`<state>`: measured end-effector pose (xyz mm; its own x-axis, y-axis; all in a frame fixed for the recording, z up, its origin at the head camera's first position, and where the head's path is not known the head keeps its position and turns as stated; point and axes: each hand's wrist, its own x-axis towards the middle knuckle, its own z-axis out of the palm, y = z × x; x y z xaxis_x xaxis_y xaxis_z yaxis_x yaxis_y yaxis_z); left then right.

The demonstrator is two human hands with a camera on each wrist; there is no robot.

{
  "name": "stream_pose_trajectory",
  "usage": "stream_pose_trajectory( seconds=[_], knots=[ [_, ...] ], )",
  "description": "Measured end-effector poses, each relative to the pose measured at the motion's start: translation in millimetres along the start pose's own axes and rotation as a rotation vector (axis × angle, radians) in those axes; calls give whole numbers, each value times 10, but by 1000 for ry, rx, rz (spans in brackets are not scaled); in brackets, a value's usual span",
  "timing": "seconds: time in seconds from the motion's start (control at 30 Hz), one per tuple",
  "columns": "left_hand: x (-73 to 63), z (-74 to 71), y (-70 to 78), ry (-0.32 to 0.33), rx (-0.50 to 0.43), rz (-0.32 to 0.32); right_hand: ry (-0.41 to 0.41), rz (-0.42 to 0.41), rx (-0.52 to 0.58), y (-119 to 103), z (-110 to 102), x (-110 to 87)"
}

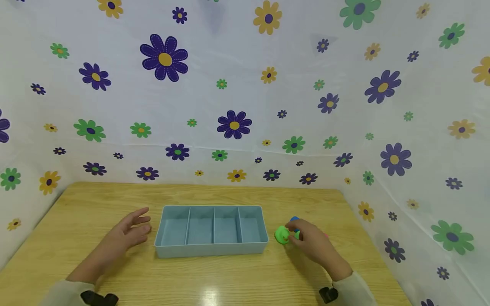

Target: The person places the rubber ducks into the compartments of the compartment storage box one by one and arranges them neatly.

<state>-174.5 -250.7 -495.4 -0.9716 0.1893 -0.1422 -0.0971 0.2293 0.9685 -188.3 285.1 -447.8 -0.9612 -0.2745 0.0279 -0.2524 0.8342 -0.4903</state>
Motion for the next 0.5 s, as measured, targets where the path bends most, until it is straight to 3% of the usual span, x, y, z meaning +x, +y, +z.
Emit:
stream_pose_trajectory(
  seconds=[0.27, 0.5],
  knots=[
    [1, 103, -70, -37, -139, 62, 2, 5, -42, -14, 44, 37],
    [14, 171, -116, -85, -98, 44, 0, -27, -109, -20, 73, 79]
  ],
)
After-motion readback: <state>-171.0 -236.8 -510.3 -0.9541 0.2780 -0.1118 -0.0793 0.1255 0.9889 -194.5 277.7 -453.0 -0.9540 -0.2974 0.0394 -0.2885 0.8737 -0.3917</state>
